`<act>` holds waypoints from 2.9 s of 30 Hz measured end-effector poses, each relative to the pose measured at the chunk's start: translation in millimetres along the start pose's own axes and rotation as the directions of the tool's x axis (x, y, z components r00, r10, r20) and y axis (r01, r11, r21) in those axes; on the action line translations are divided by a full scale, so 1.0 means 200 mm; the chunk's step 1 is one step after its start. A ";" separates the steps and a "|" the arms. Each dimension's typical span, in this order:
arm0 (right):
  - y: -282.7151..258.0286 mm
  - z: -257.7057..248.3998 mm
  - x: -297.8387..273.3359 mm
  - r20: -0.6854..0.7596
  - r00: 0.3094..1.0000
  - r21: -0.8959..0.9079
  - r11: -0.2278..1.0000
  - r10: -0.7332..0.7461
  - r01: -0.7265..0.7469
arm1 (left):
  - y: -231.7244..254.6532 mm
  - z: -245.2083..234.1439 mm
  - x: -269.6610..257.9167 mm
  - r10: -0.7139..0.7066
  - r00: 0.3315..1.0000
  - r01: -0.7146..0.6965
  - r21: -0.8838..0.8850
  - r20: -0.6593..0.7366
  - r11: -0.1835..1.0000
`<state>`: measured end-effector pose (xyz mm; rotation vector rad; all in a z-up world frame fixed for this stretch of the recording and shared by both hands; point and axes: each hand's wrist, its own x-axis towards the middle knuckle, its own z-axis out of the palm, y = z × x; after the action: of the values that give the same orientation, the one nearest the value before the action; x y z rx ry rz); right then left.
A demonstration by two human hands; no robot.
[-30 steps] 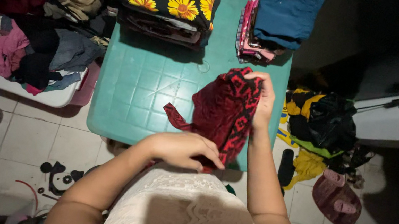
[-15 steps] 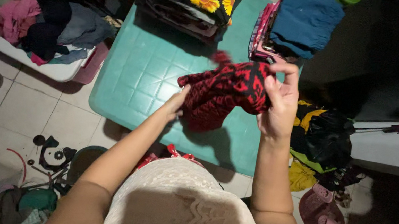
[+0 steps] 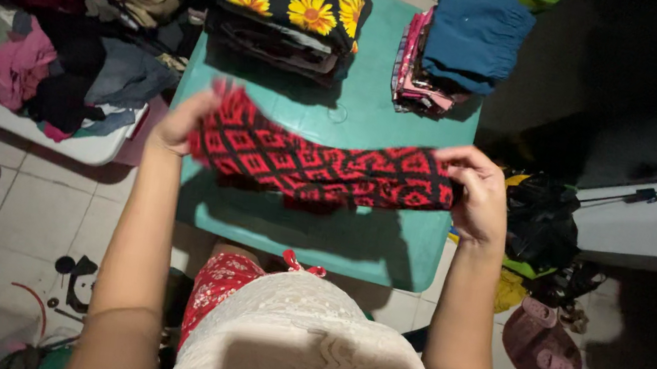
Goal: The person folds multiple clothing items, including blue pants, a black shirt with sunflower patterns, and a red patterned garment, stacking them onto a green plastic stool.
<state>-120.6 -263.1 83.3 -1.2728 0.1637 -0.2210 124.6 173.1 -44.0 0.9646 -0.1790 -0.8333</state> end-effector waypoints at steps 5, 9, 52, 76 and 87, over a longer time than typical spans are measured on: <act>-0.02 0.22 -0.02 -0.015 0.998 0.338 0.940 0.058 -0.050 | -0.31 0.14 0.14 -0.228 0.963 0.128 -0.501 -0.143 0.856; 0.09 0.34 -0.01 0.026 0.990 0.494 0.860 0.136 -0.131 | -0.86 0.24 0.11 -0.590 0.803 0.531 -0.552 0.086 0.643; 0.04 1.12 -0.23 -0.057 0.998 0.674 0.739 0.025 0.020 | -0.72 -0.01 -0.02 -0.431 0.845 0.502 -0.191 0.317 0.843; 0.75 0.41 -0.12 -0.357 0.931 0.323 0.945 0.075 0.048 | 0.08 -0.28 0.00 -0.029 0.985 0.092 0.372 -0.172 0.924; 0.60 0.14 -0.09 -0.321 0.942 0.584 0.804 0.103 0.111 | 0.35 -0.13 0.03 0.124 0.992 -0.128 -0.321 -0.031 0.938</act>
<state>-122.7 -199.7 -23.3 -0.5908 0.3573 -0.4593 180.3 206.5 -4.9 0.6415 -0.0896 -0.7121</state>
